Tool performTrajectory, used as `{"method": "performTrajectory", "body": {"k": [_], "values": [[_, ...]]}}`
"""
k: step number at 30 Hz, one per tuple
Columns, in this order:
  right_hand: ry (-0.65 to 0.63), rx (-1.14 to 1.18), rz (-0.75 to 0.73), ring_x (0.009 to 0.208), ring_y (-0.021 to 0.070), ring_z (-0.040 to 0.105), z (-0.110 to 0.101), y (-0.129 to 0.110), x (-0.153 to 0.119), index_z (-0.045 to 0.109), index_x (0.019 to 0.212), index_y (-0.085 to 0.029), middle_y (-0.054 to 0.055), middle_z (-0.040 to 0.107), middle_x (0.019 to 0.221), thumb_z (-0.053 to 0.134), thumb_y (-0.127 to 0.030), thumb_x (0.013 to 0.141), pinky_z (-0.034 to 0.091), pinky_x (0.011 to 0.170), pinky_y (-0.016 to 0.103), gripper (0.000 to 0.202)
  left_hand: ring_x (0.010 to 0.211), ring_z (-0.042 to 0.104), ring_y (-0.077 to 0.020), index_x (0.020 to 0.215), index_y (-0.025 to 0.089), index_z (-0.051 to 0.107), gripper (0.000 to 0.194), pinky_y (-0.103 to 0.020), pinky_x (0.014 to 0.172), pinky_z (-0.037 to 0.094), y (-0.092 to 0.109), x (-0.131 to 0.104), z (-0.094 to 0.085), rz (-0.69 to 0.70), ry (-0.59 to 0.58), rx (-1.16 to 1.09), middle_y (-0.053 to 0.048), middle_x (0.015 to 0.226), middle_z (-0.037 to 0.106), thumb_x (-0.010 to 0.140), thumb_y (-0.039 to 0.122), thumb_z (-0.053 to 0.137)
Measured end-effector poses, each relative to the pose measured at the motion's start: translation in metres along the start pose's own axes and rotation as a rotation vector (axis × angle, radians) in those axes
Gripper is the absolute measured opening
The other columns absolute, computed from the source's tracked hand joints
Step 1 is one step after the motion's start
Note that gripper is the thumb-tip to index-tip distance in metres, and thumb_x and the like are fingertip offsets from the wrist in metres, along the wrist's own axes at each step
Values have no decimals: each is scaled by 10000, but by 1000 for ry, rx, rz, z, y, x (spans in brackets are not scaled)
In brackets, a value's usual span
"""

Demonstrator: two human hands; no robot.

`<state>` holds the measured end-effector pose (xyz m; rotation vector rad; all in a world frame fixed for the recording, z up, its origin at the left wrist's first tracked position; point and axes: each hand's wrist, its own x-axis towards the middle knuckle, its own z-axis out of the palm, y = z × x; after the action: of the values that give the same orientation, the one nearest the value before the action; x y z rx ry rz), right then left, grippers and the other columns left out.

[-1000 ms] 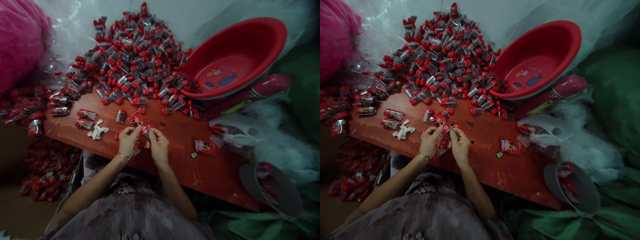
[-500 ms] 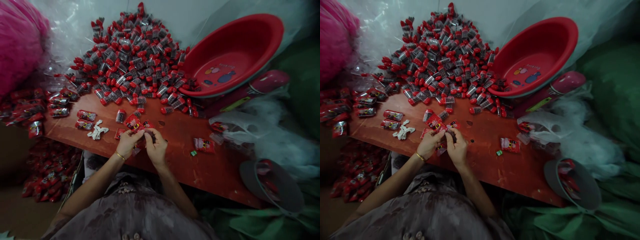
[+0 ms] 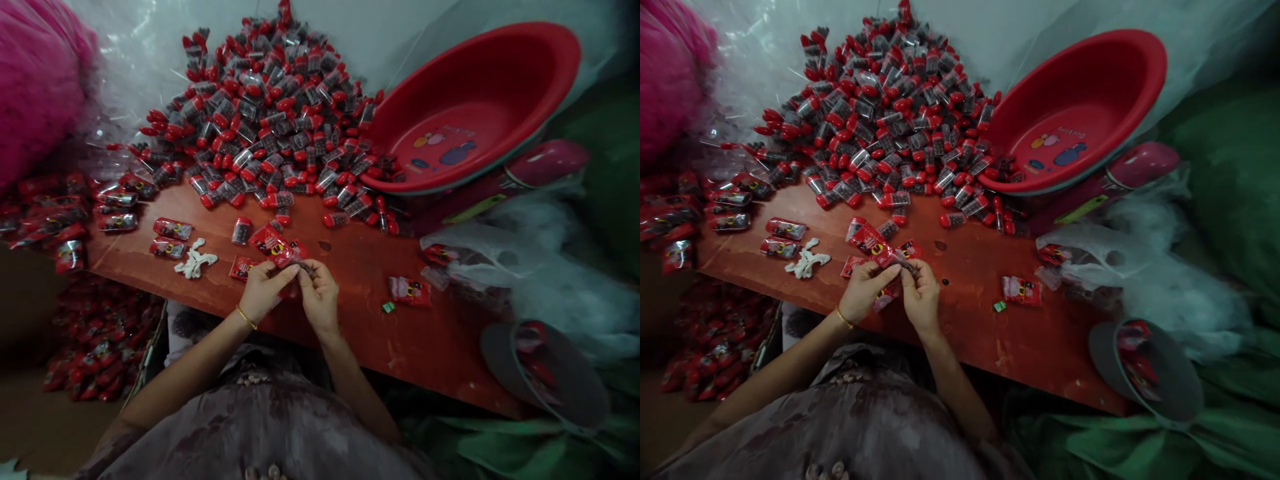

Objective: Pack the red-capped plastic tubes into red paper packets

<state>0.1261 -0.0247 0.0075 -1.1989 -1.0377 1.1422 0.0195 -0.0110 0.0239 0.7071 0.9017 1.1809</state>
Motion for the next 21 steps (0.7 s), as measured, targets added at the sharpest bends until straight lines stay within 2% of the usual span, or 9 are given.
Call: {"method": "performTrajectory", "body": {"k": [2, 6, 11, 15, 17, 21], "values": [[5, 45, 19, 405, 79, 491, 1, -1, -1, 534, 871, -199, -57, 563, 583, 596, -416, 784, 433, 417, 215, 242, 431, 513, -77, 714, 124, 673, 306, -212, 437, 445, 2, 2, 2, -18, 4, -19, -2, 579, 629, 570, 369, 789], [-36, 46, 31, 384, 81, 473, 5, -1, -4, 542, 880, -208, -65, 549, 559, 597, -421, 780, 443, 418, 228, 242, 462, 511, -64, 748, 127, 691, 330, -168, 397, 397, 9, 7, 4, -16, 115, -79, -30, 641, 647, 603, 414, 762], [12, -80, -60, 441, 96, 504, 10, 4, -10, 584, 892, -207, -27, 594, 606, 576, -406, 807, 418, 426, 221, 216, 376, 468, -68, 833, 121, 714, 349, -180, 299, 335, 13, 6, 8, -108, -19, 21, -10, 579, 601, 629, 402, 741], [-14, 25, -25, 399, 91, 484, 8, 10, -9, 574, 830, -202, -46, 566, 550, 577, -464, 802, 394, 394, 217, 263, 312, 416, -45, 910, 135, 709, 392, -166, 299, 310, 12, 1, 8, -134, -108, 143, 30, 493, 565, 618, 394, 748], [-34, 81, -2, 394, 93, 491, 7, 11, -8, 563, 817, -199, -58, 546, 515, 569, -483, 803, 409, 409, 220, 285, 315, 421, -44, 939, 145, 702, 407, -162, 321, 322, 11, 1, 5, -118, -132, 137, 38, 468, 560, 617, 389, 751], [-11, 96, 30, 394, 97, 512, 6, 7, -7, 539, 831, -198, -63, 559, 505, 602, -445, 786, 436, 441, 227, 259, 505, 574, -92, 886, 141, 703, 381, -174, 414, 418, 8, 9, 1, -5, -14, -22, -62, 713, 692, 667, 453, 703]]}}
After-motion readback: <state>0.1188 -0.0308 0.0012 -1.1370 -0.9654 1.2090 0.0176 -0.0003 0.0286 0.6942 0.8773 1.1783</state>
